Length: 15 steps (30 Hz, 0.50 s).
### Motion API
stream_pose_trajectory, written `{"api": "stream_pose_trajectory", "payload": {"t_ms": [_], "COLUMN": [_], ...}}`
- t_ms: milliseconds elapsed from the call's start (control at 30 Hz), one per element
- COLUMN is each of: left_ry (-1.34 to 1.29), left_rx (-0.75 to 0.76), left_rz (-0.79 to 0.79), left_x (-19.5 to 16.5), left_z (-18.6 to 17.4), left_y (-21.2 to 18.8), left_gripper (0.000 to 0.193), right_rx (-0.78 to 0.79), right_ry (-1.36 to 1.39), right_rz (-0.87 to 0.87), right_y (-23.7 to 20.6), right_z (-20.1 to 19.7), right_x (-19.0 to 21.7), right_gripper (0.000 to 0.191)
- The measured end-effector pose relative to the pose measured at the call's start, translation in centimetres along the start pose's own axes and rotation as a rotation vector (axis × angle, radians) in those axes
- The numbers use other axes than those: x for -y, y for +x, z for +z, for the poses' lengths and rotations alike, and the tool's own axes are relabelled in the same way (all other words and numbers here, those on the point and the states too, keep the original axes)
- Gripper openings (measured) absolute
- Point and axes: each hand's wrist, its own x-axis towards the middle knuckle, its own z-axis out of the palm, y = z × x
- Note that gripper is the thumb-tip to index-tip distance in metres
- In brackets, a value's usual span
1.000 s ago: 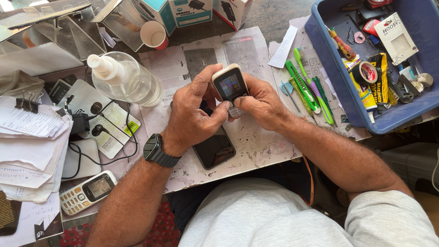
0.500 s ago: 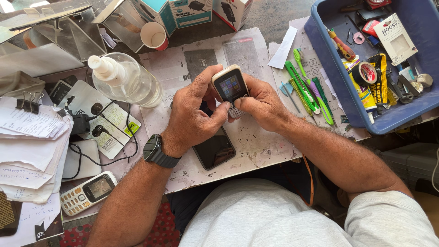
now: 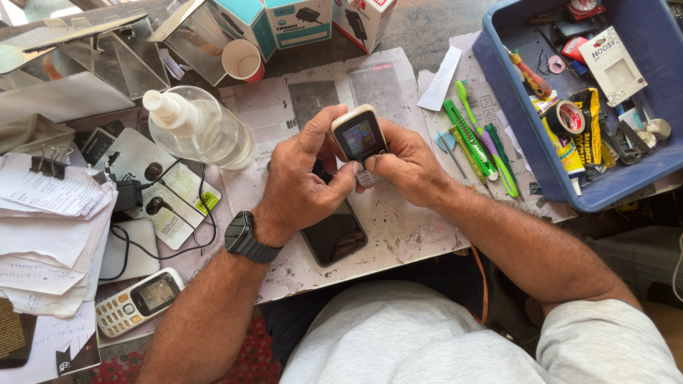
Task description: The person removes a feature phone from a drawer, powers it on, and navigates menus using the keypad. They place a smartphone on the table, then continue pressing buttons on the feature phone to scroll through options and check the display.
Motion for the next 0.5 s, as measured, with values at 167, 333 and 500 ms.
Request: {"api": "stream_pose_trajectory", "payload": {"t_ms": [167,333,500], "left_ry": [0.009,0.014,0.028], "left_rx": [-0.002,0.000,-0.007], "left_rz": [0.005,-0.004,0.020], "left_x": [0.09,0.16,0.16], "left_z": [0.03,0.07,0.06], "left_y": [-0.05,-0.08,-0.07], "left_gripper": [0.072,0.072,0.073], "right_rx": [-0.006,0.010,0.025], "right_ry": [-0.054,-0.024,-0.031], "right_rz": [-0.019,-0.003,-0.014], "right_y": [0.02,0.10,0.00], "right_z": [-0.08,0.00,0.06], "right_x": [-0.06,0.24,0.51], "right_gripper": [0.040,0.040,0.047]}}
